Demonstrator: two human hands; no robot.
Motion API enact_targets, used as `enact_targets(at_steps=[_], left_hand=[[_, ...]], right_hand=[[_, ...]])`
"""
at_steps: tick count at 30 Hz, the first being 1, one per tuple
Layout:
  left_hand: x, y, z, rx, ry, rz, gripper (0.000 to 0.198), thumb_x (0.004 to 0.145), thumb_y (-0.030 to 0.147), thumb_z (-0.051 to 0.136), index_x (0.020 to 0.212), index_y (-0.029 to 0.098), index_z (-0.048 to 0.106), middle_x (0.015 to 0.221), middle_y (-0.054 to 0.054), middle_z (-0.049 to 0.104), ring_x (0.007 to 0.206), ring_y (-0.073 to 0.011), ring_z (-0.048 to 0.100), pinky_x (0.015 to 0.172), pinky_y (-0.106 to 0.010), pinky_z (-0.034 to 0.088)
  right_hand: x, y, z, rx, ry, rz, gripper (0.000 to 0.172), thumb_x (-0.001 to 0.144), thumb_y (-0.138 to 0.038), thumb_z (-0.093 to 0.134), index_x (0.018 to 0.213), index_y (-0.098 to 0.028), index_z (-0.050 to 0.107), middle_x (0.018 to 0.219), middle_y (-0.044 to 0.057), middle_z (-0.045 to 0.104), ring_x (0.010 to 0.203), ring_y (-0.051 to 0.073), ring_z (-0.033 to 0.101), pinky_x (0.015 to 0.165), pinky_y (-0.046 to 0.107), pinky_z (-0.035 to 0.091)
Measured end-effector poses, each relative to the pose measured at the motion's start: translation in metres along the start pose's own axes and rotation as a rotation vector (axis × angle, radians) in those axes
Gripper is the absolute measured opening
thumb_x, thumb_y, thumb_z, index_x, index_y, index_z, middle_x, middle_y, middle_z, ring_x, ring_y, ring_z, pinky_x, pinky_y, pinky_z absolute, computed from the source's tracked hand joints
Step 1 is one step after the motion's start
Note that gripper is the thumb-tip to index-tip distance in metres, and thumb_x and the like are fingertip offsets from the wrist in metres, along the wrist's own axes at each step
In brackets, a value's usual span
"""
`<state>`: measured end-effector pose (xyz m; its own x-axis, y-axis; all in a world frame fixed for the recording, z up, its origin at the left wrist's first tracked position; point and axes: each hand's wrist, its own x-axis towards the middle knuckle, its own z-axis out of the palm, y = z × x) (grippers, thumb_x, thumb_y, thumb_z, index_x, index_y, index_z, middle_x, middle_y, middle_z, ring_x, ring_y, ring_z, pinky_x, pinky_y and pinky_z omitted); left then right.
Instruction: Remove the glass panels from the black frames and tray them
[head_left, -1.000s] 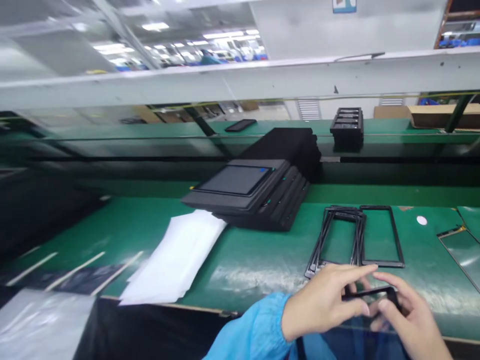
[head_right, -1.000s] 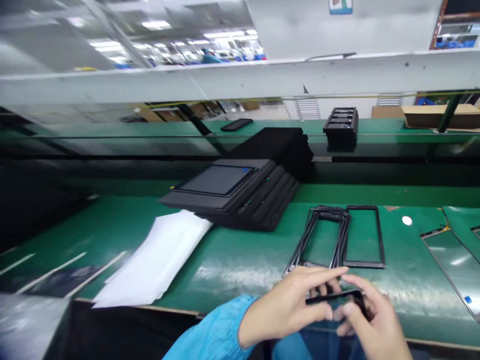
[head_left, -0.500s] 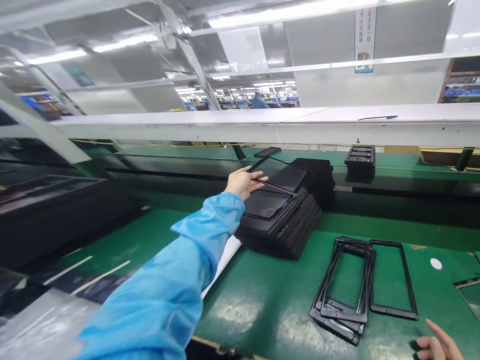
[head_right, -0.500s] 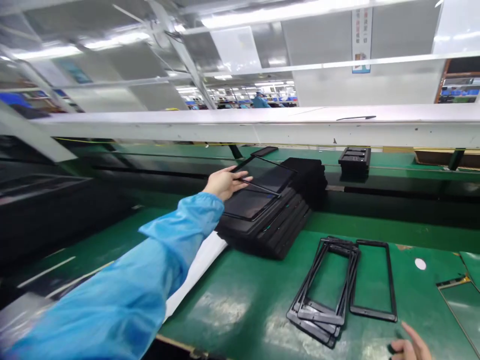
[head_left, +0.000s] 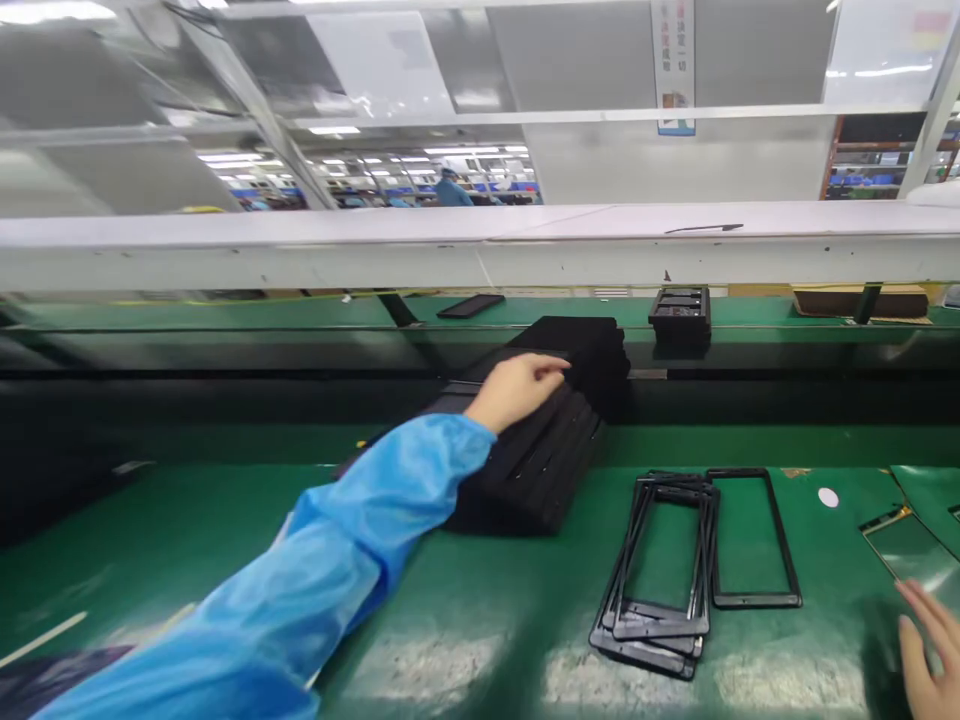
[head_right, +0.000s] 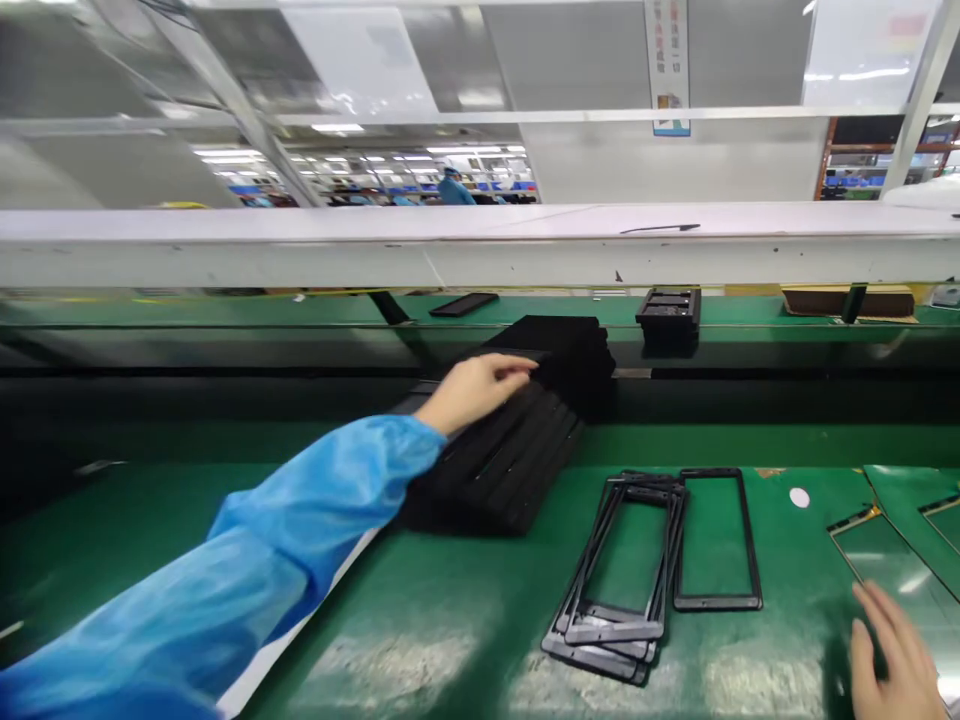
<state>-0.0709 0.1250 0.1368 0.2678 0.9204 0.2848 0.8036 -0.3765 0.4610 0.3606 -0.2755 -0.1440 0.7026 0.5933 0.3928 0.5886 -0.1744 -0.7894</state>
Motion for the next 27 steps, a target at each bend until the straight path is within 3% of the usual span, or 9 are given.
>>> enact_targets(at_steps=[2, 4, 6, 9, 13, 15, 20, 24, 27], left_hand=[[-0.024, 0.019, 0.043, 0.001, -0.178, 0.049, 0.024, 0.087, 0.025, 0.073, 0.107, 0.022, 0.086, 0.113, -0.006, 0.085, 0.114, -0.0307, 0.076, 0.108, -0.035, 0.051], [-0.048, 0.034, 0.084, -0.005, -0.320, 0.055, 0.022, 0.078, 0.024, 0.078, 0.098, 0.024, 0.087, 0.100, -0.005, 0.086, 0.104, -0.0303, 0.079, 0.100, -0.034, 0.055], [-0.065, 0.042, 0.117, -0.016, -0.398, 0.018, 0.027, 0.072, 0.021, 0.081, 0.098, 0.021, 0.087, 0.090, -0.008, 0.085, 0.095, -0.0302, 0.079, 0.094, -0.036, 0.057], [-0.075, 0.039, 0.144, -0.087, -0.464, -0.068, 0.040, 0.070, 0.023, 0.082, 0.110, 0.016, 0.084, 0.078, -0.006, 0.081, 0.077, -0.0240, 0.076, 0.084, -0.035, 0.059], [-0.079, 0.029, 0.150, -0.317, -0.492, -0.190, 0.063, 0.073, 0.036, 0.080, 0.130, 0.011, 0.076, 0.070, -0.001, 0.073, 0.062, -0.0196, 0.070, 0.065, -0.030, 0.059], [-0.084, 0.028, 0.144, -0.468, -0.476, -0.230, 0.070, 0.077, 0.043, 0.078, 0.138, 0.010, 0.070, 0.079, -0.004, 0.075, 0.070, -0.0212, 0.072, 0.065, -0.031, 0.061], [-0.115, 0.049, 0.117, -0.844, -0.383, -0.308, 0.063, 0.077, 0.045, 0.085, 0.134, 0.021, 0.074, 0.098, -0.005, 0.074, 0.080, -0.0170, 0.072, 0.066, -0.025, 0.062], [-0.159, 0.083, 0.108, -1.154, -0.387, -0.362, 0.055, 0.067, 0.034, 0.097, 0.120, 0.024, 0.083, 0.091, -0.002, 0.072, 0.073, -0.0153, 0.070, 0.057, -0.021, 0.060], [-0.192, 0.108, 0.116, -1.262, -0.426, -0.348, 0.051, 0.069, 0.032, 0.096, 0.118, 0.024, 0.085, 0.085, -0.001, 0.071, 0.068, -0.0144, 0.069, 0.055, -0.021, 0.058]], right_hand=[[0.017, 0.028, -0.009, -0.266, 0.000, -0.078, 0.069, 0.092, -0.071, 0.051, 0.122, -0.016, 0.080, 0.147, 0.024, 0.067, 0.145, 0.055, 0.051, 0.115, 0.076, 0.042], [0.018, 0.045, -0.012, -0.423, -0.077, -0.114, 0.073, 0.099, -0.064, 0.036, 0.129, -0.011, 0.077, 0.147, 0.026, 0.066, 0.146, 0.054, 0.051, 0.112, 0.080, 0.042], [0.003, 0.053, -0.019, -0.496, -0.166, -0.161, 0.070, 0.103, -0.056, 0.031, 0.137, -0.011, 0.073, 0.149, 0.025, 0.066, 0.143, 0.051, 0.056, 0.110, 0.077, 0.046], [-0.033, 0.050, -0.043, -0.539, -0.270, -0.313, 0.062, 0.103, -0.058, 0.046, 0.144, -0.017, 0.069, 0.153, 0.018, 0.065, 0.140, 0.047, 0.061, 0.108, 0.068, 0.054], [-0.068, 0.023, -0.084, -0.480, -0.369, -0.477, 0.046, 0.100, -0.049, 0.065, 0.139, -0.027, 0.074, 0.143, 0.009, 0.074, 0.128, 0.040, 0.073, 0.105, 0.056, 0.062], [-0.074, 0.000, -0.097, -0.434, -0.327, -0.401, 0.034, 0.105, -0.039, 0.058, 0.132, -0.031, 0.078, 0.136, 0.005, 0.078, 0.121, 0.034, 0.077, 0.108, 0.052, 0.061], [-0.069, -0.054, -0.111, -0.328, -0.081, -0.127, 0.039, 0.110, -0.035, 0.046, 0.116, -0.033, 0.085, 0.129, 0.003, 0.081, 0.116, 0.029, 0.079, 0.112, 0.049, 0.057], [-0.055, -0.080, -0.117, -0.175, 0.209, 0.006, 0.024, 0.097, -0.046, 0.073, 0.103, -0.025, 0.083, 0.105, 0.012, 0.084, 0.089, 0.030, 0.081, 0.093, 0.045, 0.063], [-0.053, -0.097, -0.099, 0.218, 0.149, 0.255, 0.045, 0.091, -0.052, 0.081, 0.121, -0.019, 0.076, 0.091, 0.008, 0.079, 0.066, 0.022, 0.074, 0.064, 0.035, 0.064]])
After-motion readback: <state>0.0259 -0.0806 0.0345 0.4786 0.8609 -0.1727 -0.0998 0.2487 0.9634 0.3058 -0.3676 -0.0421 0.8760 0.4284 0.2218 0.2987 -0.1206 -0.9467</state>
